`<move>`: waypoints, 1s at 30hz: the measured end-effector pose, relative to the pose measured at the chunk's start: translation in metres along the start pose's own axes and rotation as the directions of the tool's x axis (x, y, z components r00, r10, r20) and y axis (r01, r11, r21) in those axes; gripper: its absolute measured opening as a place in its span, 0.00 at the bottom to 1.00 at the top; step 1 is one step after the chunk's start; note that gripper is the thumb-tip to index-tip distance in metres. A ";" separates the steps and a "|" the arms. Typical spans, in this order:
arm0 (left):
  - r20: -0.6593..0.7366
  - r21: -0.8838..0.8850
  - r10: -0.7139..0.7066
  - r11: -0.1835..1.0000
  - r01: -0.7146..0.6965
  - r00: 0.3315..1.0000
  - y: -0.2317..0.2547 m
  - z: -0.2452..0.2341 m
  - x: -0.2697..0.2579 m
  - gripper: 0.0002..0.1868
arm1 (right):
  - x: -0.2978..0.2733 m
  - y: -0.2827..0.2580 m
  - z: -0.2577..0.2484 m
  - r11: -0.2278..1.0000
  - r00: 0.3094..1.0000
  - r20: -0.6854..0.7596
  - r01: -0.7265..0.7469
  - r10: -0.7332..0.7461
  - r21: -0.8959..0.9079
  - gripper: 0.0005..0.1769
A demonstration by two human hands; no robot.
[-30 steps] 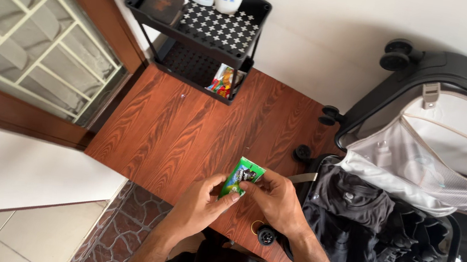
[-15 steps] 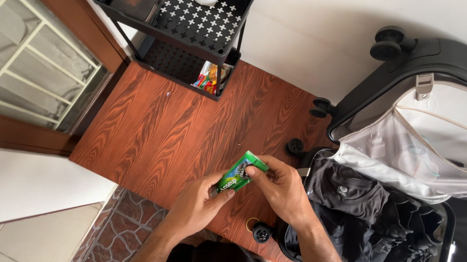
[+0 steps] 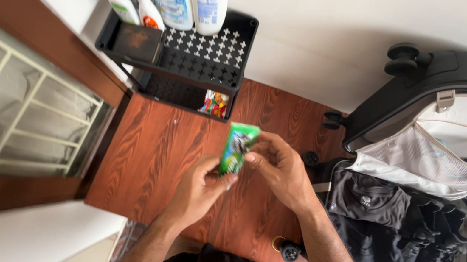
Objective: The person packs a suitcase on the floor next to a small table. They place toiletry bottles, snack packets, a wallet, a camera strap, and a soap container onto the table or into the suitcase's mesh compartment, arranging items one at a time.
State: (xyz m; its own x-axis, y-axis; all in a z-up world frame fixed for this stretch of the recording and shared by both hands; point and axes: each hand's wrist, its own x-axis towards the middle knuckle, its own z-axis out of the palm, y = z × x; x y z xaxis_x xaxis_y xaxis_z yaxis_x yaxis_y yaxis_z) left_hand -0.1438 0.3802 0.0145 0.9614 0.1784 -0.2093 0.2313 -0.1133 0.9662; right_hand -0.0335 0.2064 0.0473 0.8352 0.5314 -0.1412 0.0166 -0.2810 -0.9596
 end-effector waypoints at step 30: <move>0.202 0.156 0.239 0.950 -0.272 0.950 0.029 -0.111 0.250 0.32 | 0.230 -0.031 0.016 0.919 0.924 -0.327 0.059 -0.198 -0.390 0.14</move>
State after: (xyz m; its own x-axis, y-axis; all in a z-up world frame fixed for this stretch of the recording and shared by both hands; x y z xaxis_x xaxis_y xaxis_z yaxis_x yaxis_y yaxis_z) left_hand 0.0867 0.5304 0.0071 0.9985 -0.0553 0.0014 -0.0185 -0.3087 0.9510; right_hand 0.1493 0.3505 0.0411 0.9484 0.2850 0.1392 0.2786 -0.5388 -0.7950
